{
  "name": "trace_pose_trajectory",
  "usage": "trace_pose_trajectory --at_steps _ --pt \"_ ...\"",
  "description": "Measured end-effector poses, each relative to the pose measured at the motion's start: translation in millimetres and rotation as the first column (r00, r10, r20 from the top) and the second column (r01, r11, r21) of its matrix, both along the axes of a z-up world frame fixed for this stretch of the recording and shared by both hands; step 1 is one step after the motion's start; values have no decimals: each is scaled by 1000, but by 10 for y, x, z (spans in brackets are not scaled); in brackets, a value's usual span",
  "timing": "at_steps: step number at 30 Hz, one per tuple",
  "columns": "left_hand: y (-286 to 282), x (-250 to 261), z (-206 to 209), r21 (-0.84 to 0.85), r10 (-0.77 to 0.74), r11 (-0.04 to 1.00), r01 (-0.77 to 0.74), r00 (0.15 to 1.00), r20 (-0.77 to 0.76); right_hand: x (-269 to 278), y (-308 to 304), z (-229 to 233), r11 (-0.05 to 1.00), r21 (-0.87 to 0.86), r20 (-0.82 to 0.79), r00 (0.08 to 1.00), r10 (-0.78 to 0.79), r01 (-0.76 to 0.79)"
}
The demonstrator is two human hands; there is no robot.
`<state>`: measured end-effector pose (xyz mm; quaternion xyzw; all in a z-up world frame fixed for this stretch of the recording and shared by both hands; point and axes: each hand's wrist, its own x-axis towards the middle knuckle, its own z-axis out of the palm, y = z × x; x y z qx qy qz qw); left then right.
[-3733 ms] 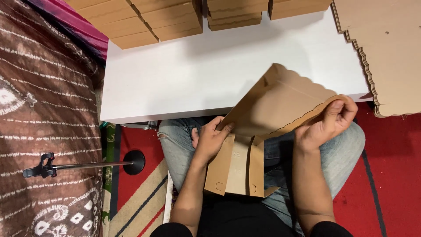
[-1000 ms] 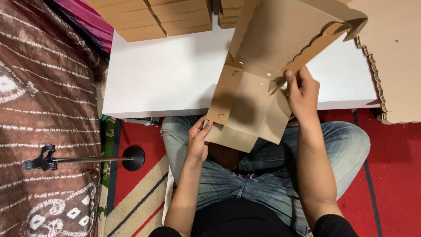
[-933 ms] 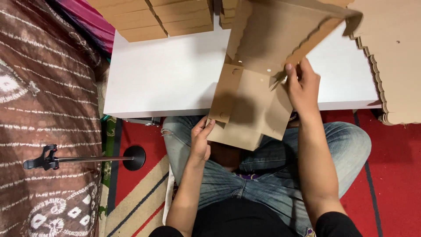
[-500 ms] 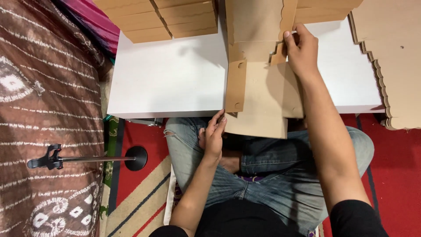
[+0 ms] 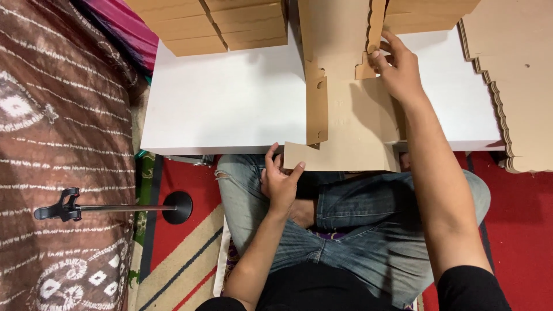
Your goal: Assembling a cardboard box by folding along pre-scored lines and tucking in flaps.
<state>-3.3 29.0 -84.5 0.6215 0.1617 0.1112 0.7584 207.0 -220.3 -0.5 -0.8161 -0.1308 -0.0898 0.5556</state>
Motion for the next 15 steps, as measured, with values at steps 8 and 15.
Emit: trace_pose_trajectory --at_steps 8,15 --pt "-127 -17 60 227 -35 974 1 989 146 -314 -342 -146 996 66 -21 998 -66 68" --pt "-143 -56 267 581 -212 813 49 953 216 -1145 -556 -285 868 259 -15 900 -435 424"
